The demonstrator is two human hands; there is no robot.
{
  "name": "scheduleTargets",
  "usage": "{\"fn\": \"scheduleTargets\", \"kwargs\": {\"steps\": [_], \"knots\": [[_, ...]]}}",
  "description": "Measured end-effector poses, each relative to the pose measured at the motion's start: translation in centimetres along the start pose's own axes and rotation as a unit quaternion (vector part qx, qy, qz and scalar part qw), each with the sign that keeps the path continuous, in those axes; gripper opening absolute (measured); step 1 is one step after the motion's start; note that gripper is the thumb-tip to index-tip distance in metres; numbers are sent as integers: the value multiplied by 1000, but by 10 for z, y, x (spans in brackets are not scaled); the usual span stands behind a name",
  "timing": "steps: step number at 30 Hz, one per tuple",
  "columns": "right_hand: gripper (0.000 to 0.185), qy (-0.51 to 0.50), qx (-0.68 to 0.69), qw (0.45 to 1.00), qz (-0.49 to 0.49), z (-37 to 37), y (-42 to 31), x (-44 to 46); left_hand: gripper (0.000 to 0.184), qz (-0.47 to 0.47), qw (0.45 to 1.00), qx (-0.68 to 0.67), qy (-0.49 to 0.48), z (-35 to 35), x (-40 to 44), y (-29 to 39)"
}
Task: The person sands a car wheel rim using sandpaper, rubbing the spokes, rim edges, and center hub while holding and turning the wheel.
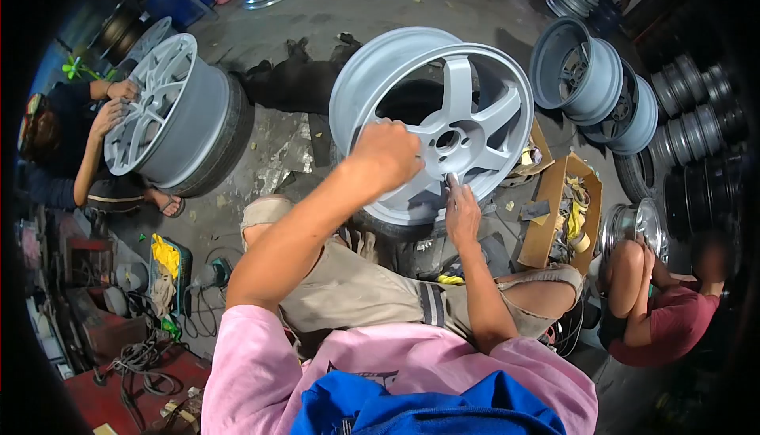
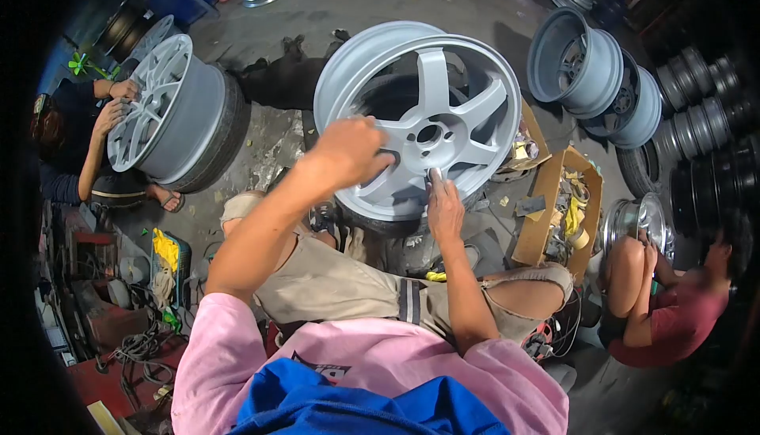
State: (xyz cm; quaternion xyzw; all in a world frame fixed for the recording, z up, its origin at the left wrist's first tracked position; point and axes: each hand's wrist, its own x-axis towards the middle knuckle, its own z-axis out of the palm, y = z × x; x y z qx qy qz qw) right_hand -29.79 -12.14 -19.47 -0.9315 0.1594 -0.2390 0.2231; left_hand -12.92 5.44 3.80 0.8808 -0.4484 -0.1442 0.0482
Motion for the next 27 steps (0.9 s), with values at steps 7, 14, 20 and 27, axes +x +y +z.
{"fn": "scheduleTargets", "kwargs": {"steps": [7,14,20,27], "knots": [[30,-7,24,1000,-16,-36,-27,37,39,-18,962,-142,230,-60,-33,-73],[35,-3,-75,965,-250,-76,-66,150,42,-120,952,-187,212,-56,-43,-134],[36,-114,2,978,-176,-53,-76,142,41,-119,944,-211,225,-46,-41,-162],[26,-171,-204,910,-318,-62,-65,198,38,-100,956,-219,168,-52,-35,-143]]}}
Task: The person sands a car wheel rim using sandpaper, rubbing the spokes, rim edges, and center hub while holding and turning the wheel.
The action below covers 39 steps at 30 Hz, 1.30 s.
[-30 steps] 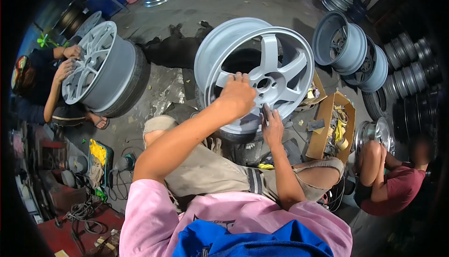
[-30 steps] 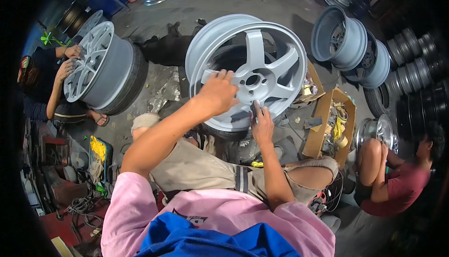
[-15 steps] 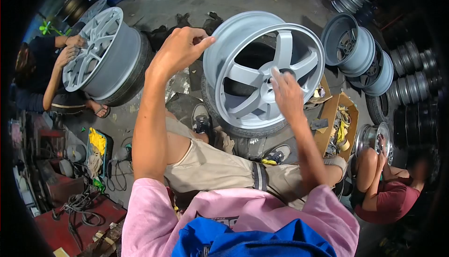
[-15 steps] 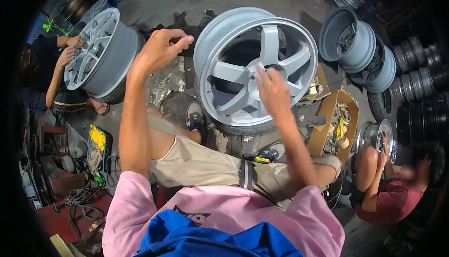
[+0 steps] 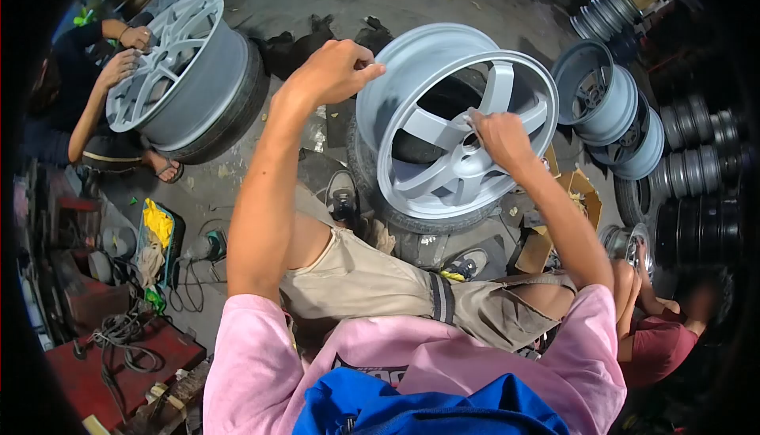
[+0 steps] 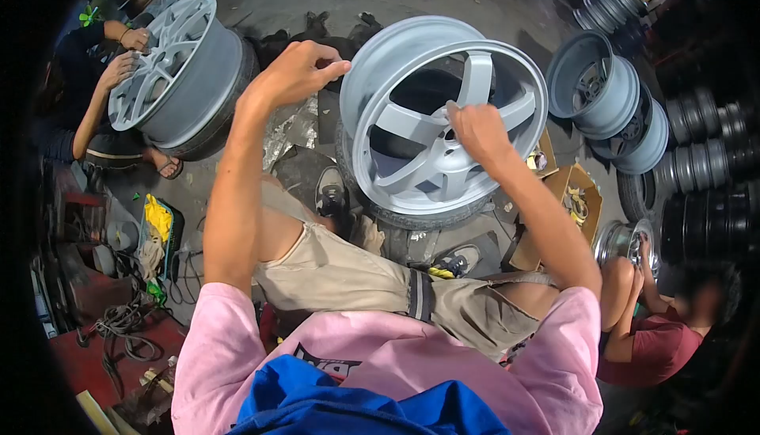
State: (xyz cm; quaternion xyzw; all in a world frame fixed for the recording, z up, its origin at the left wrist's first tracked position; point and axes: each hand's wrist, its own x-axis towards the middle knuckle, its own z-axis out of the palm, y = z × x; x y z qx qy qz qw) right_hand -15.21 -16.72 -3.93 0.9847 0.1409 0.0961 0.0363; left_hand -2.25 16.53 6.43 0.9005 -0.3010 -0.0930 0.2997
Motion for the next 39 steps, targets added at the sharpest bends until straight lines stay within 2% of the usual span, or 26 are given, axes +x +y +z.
{"fn": "scheduleTargets", "kwargs": {"steps": [1,2,7,9,10,11,13,14,16,17,18,19,20,24,26,27,28,29,30,31,32,33,34,37,38,39], "knots": [[22,-32,-125,991,-46,-12,3,7,38,-1,1000,-1,2,1,0,4],[17,-1,-171,982,-75,-22,-1,11,38,-8,1000,-2,0,1,0,8],[19,2,-134,989,-55,-5,-13,6,41,27,1000,-1,2,8,7,0],[30,64,43,997,21,8,-20,6,41,29,1000,1,8,10,7,-7],[37,-118,359,905,197,-31,-30,16,42,32,999,2,13,11,7,-9],[37,-120,359,904,197,-44,-23,17,42,30,999,1,12,9,5,-10],[36,-165,615,725,262,-62,-1,16,42,19,1000,3,3,0,-1,-12],[36,-169,614,726,260,-70,-2,15,42,17,1000,0,5,-3,-3,-14],[31,-7,410,877,251,-85,-12,5,42,13,1000,-10,19,-6,-6,-16],[31,-5,409,877,252,-76,-10,2,42,16,1000,-10,20,-4,-5,-18],[29,62,303,946,101,-58,-7,-2,42,17,1000,-2,17,-1,-2,-22],[28,124,185,973,-54,-47,-5,-4,41,19,1000,5,14,-1,-1,-22],[27,18,87,996,-19,-43,-1,-10,41,19,1000,5,14,0,-1,-21],[27,25,26,999,-33,-13,-5,-13,41,23,1000,3,16,9,-1,-14],[28,-70,253,960,101,-15,-21,-1,41,27,999,2,20,8,0,-15],[28,-70,254,959,104,-27,-19,3,41,21,1000,5,17,7,0,-14],[28,-94,412,892,162,-47,-17,9,41,16,1000,7,14,7,0,-12],[29,-114,556,796,212,-57,-15,13,41,18,1000,7,14,5,-1,-10],[27,-55,487,852,185,-58,-13,10,40,11,1000,10,17,3,-4,-7],[27,-57,487,852,185,-56,-11,8,40,3,1000,13,18,3,-7,-6],[26,-13,279,956,92,-53,-9,6,40,2,1000,12,17,5,-7,-6],[24,32,52,998,-6,-49,-6,4,40,7,1000,10,16,5,-4,-7],[20,-21,-26,999,-2,-33,-3,2,39,11,1000,9,15,5,-2,-8],[23,-37,-19,997,69,-1,-20,1,40,38,999,-1,24,11,2,-11],[31,-12,61,995,82,7,-17,2,40,36,999,-1,24,11,1,-11],[31,-13,62,995,81,-1,-13,9,40,24,1000,-5,15,12,0,-8]]}}
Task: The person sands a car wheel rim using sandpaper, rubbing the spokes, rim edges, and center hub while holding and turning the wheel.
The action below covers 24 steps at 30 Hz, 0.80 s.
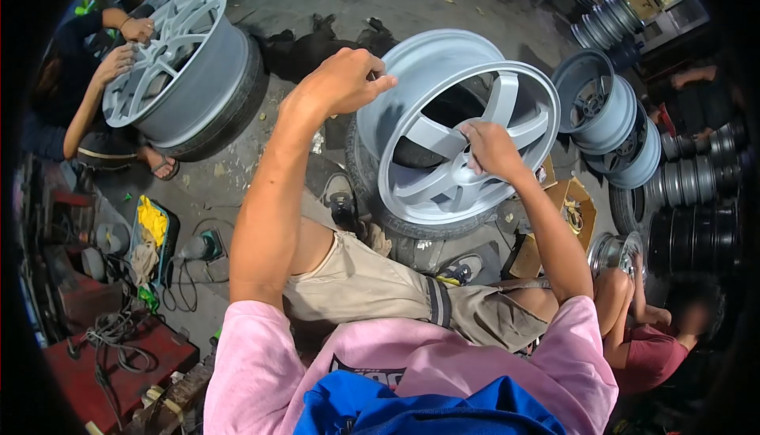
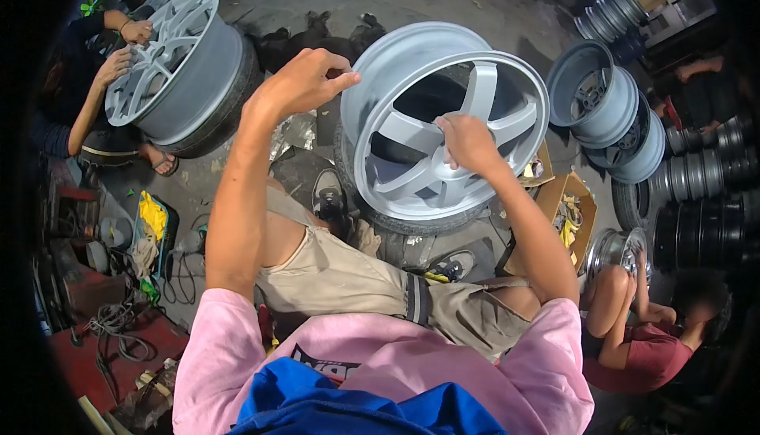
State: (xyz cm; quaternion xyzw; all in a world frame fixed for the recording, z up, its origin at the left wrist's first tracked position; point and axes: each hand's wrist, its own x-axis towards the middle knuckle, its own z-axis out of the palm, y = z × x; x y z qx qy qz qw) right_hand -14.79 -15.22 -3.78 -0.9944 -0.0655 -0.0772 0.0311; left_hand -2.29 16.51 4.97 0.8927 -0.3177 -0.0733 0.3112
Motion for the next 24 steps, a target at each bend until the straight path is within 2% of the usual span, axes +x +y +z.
{"fn": "scheduleTargets", "kwargs": {"steps": [1,2,4,5,6,7,8,10,12,13,14,15,16,17,18,19,22,24], "knots": [[33,-106,263,954,96,-19,1,10,40,-11,1000,-3,-9,0,0,2],[36,-202,502,821,184,-39,2,16,40,-10,1000,-3,-11,-2,0,3],[34,-186,515,821,162,-61,-4,14,41,-16,999,25,-18,-6,-3,2],[31,-102,369,918,103,-65,-13,10,41,-17,999,23,-20,-5,-4,1],[28,-13,208,977,41,-66,-16,6,39,-28,999,19,-27,-6,-2,2],[23,48,4,998,-42,-47,-6,1,38,-37,999,16,-32,-6,0,3],[23,50,4,998,-41,-27,-1,-3,38,-36,999,17,-31,-7,0,6],[21,-36,-141,989,-39,-5,-6,-3,37,-21,999,15,-23,-7,-1,10],[22,-31,-108,993,-35,-10,-18,0,37,-23,999,12,-23,-6,-2,10],[22,-101,128,984,72,-32,-26,5,37,-22,999,10,-27,-4,-2,10],[22,-162,354,904,177,-51,-31,7,37,-21,999,10,-30,-6,-4,14],[22,-141,388,897,159,-62,-29,5,37,-38,998,17,-36,-11,-7,19],[22,-140,388,897,162,-57,-23,2,36,-54,997,23,-43,-12,-9,22],[20,-12,239,970,34,-48,-15,-1,36,-51,997,22,-46,-9,-8,17],[18,115,76,986,-96,-42,-9,-5,36,-36,998,20,-38,-6,-6,9],[13,66,-21,991,-112,-40,-4,-7,36,-21,999,18,-27,-6,-4,7],[15,15,-52,994,-93,-7,3,-14,36,-49,997,27,-45,-8,-3,13],[14,33,-60,994,-84,-5,-8,-6,36,-47,998,18,-43,-7,-5,16]]}}
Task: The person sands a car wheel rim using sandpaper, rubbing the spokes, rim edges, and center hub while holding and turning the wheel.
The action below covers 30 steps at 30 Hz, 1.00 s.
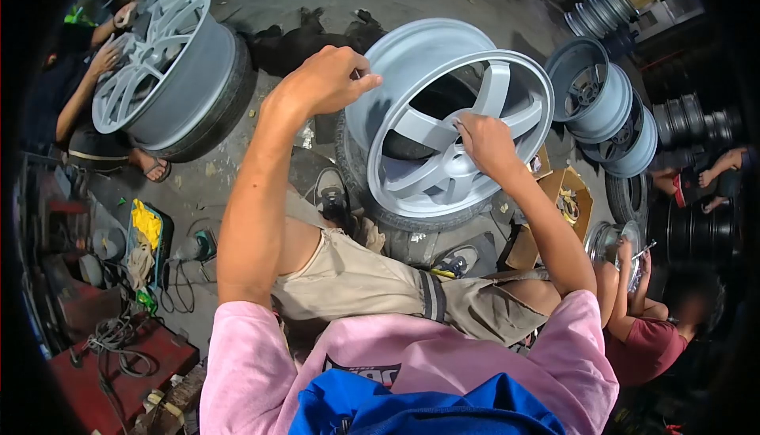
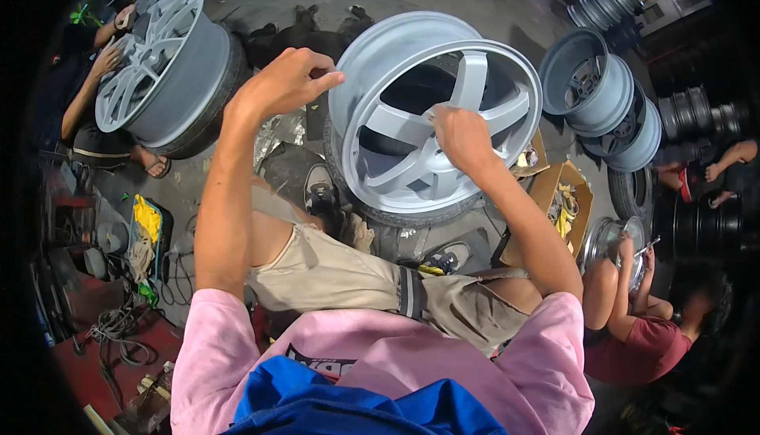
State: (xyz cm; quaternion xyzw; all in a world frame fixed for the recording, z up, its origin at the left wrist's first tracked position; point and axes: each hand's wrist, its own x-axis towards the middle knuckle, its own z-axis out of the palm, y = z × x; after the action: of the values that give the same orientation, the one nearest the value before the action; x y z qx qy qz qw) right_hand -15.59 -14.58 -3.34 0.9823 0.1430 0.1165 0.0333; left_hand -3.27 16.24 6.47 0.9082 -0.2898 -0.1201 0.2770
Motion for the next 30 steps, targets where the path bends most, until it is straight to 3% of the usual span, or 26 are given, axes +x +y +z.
{"fn": "scheduleTargets", "kwargs": {"steps": [1,2,3,5,6,7,8,9,12,16,18,23,26,29,30], "knots": [[18,-56,170,980,87,-6,-2,7,37,7,1000,-6,-3,1,0,2],[22,-107,333,921,173,-14,-2,10,37,10,1000,-4,-5,1,0,4],[22,-104,333,921,177,-26,-2,11,40,9,1000,9,-19,1,0,4],[22,-101,573,773,252,-44,-1,13,44,7,999,19,-33,2,1,-2],[22,-104,572,773,253,-39,1,10,44,19,1000,19,-16,5,2,-9],[21,27,403,904,141,-29,5,2,44,32,999,20,0,7,2,-10],[22,157,202,966,19,-21,10,-5,44,33,999,20,-2,7,2,-10],[26,93,96,991,13,-20,9,-16,42,12,1000,13,-15,4,2,-7],[29,142,98,983,58,16,-12,-43,41,-7,1000,16,-23,-3,-1,-2],[32,157,205,958,125,17,-64,-11,42,25,1000,11,5,10,5,0],[28,204,244,946,60,6,-85,19,41,30,999,14,-6,10,10,14],[25,177,195,961,87,13,-54,-13,41,-6,1000,15,-24,6,11,23],[25,153,183,961,138,19,-34,-36,42,60,998,0,22,16,17,-5],[20,210,257,941,69,14,-53,-9,42,88,995,15,43,18,21,3],[20,214,257,940,68,13,-64,7,42,58,998,13,12,14,20,16]]}}
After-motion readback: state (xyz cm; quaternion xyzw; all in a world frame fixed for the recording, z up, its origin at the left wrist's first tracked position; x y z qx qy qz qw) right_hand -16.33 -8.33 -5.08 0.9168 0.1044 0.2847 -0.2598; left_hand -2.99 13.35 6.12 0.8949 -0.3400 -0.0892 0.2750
